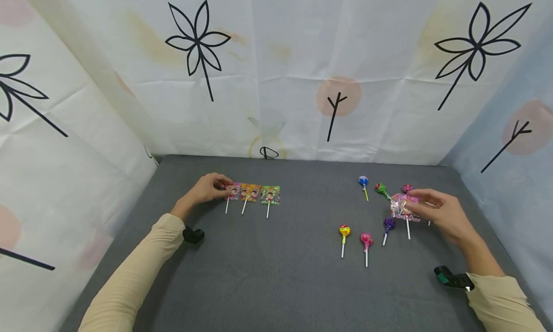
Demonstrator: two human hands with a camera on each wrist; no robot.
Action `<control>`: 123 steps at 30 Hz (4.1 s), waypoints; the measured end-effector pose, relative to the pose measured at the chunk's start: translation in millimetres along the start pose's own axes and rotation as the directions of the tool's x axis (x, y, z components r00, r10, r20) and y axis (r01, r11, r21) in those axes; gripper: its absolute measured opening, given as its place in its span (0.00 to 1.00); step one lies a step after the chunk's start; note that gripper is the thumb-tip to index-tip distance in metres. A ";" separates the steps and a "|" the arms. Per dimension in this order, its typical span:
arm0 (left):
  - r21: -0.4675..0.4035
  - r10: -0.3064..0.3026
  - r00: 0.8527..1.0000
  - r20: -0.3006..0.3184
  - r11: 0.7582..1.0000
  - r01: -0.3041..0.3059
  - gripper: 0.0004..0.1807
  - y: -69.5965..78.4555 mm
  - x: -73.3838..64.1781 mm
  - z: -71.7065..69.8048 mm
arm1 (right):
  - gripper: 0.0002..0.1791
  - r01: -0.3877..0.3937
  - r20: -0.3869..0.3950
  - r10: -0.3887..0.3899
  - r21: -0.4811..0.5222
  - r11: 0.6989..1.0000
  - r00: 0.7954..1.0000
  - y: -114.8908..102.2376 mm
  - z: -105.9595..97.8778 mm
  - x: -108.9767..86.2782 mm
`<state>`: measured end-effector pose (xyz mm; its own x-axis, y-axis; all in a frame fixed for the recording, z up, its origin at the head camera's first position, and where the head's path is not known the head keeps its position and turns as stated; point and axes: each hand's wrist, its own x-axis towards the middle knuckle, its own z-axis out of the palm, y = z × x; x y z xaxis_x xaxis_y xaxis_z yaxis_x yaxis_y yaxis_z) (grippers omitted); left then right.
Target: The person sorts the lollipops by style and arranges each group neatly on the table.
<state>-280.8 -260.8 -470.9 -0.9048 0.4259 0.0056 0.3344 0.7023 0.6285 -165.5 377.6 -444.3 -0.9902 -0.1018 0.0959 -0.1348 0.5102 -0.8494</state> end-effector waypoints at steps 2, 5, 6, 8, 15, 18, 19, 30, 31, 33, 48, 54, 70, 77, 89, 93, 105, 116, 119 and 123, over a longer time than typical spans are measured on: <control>0.004 0.006 1.000 0.003 1.000 -0.006 0.18 -0.3 0.7 0.4 | 0.22 -0.002 -0.007 0.002 0.019 1.000 1.000 -5.1 5.7 3.0; 0.007 0.009 1.000 0.005 1.000 -0.009 0.18 -0.8 2.0 1.2 | 0.21 0.004 -0.005 -0.004 0.071 0.997 1.000 -12.7 15.2 7.9; 0.008 0.009 1.000 0.005 1.000 -0.009 0.18 -1.0 2.3 1.5 | 0.20 0.009 -0.002 -0.009 0.086 0.996 1.000 -15.3 18.4 9.3; 0.009 0.005 1.000 0.003 1.000 -0.005 0.18 -0.8 2.7 1.5 | 0.20 0.018 0.009 -0.020 0.114 0.993 1.000 -20.5 24.7 12.1; 0.025 -0.011 1.000 0.003 1.000 0.010 0.19 -0.5 1.8 1.1 | 0.22 0.028 0.064 -0.043 0.221 0.975 0.997 -33.2 44.1 23.2; 0.028 -0.011 1.000 -0.003 1.000 0.012 0.19 -0.9 1.5 1.8 | 0.22 0.031 0.096 -0.060 0.275 0.961 0.994 -36.9 51.4 27.0; 0.026 -0.010 1.000 -0.003 1.000 0.010 0.19 -0.7 1.4 2.0 | 0.22 0.033 0.105 -0.064 0.281 0.959 0.992 -38.2 54.0 28.1; 0.010 0.052 0.998 -0.028 0.999 -0.052 0.17 -0.6 1.0 -0.1 | 0.22 0.040 0.152 -0.086 0.284 0.958 0.985 -58.8 88.3 49.0; 0.009 0.046 0.999 -0.025 0.999 -0.045 0.17 -0.3 1.1 -0.2 | 0.22 0.048 0.155 -0.097 0.290 0.956 0.983 -60.7 91.7 51.2; 0.009 0.028 0.999 -0.019 1.000 -0.028 0.17 0.1 1.5 0.0 | 0.21 0.062 0.160 -0.115 0.302 0.951 0.980 -64.3 99.0 55.8; 0.010 -0.021 1.000 -0.009 1.000 0.021 0.18 -0.2 1.7 0.9 | 0.17 0.013 0.206 -0.106 0.409 0.912 0.973 -87.3 166.4 84.7; 0.016 -0.017 1.000 -0.010 1.000 0.017 0.17 -0.5 1.4 1.4 | 0.17 0.006 0.205 -0.098 0.410 0.912 0.974 -89.2 192.7 94.2; 0.015 -0.023 1.000 -0.006 1.000 0.023 0.19 1.0 -1.3 0.9 | 0.17 -0.017 0.222 -0.055 0.310 0.951 0.973 -95.7 228.5 109.3; 0.012 -0.025 1.000 -0.006 1.000 0.025 0.18 1.0 0.2 1.9 | 0.18 -0.033 0.243 -0.039 0.288 0.957 0.969 -102.2 232.1 109.5; 0.012 -0.020 1.000 -0.011 1.000 0.020 0.18 -1.3 1.6 1.7 | 0.19 -0.029 0.183 -0.005 0.181 0.983 0.983 -97.5 237.7 116.3; 0.012 -0.017 1.000 -0.008 1.000 0.017 0.18 -1.0 1.7 1.3 | 0.20 0.013 0.153 -0.032 0.120 0.993 0.988 -96.7 239.0 118.7; 0.015 -0.003 1.000 -0.015 1.000 0.003 0.17 -1.3 1.1 1.2 | 0.20 0.051 0.147 -0.052 0.006 0.999 0.988 -96.7 239.4 121.2; 0.013 -0.015 1.000 -0.011 1.000 0.015 0.18 0.8 1.3 1.9 | 0.19 0.056 0.165 -0.049 -0.036 0.998 0.985 -97.7 238.6 121.3; 0.018 -0.014 1.000 -0.013 1.000 0.014 0.18 0.4 0.9 1.6 | 0.19 0.053 0.164 -0.046 -0.036 0.998 0.985 -96.6 238.7 121.6; 0.024 -0.011 1.000 -0.013 1.000 0.011 0.18 -0.3 0.7 1.8 | 0.19 0.045 0.166 -0.037 -0.043 0.998 0.985 -95.9 238.8 121.9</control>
<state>-281.1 -259.7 -472.5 -0.9117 0.4108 0.0083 0.3303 0.7207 0.6095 -264.3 112.3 -475.1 -0.9644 -0.2613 0.0395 -0.1804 0.5417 -0.8210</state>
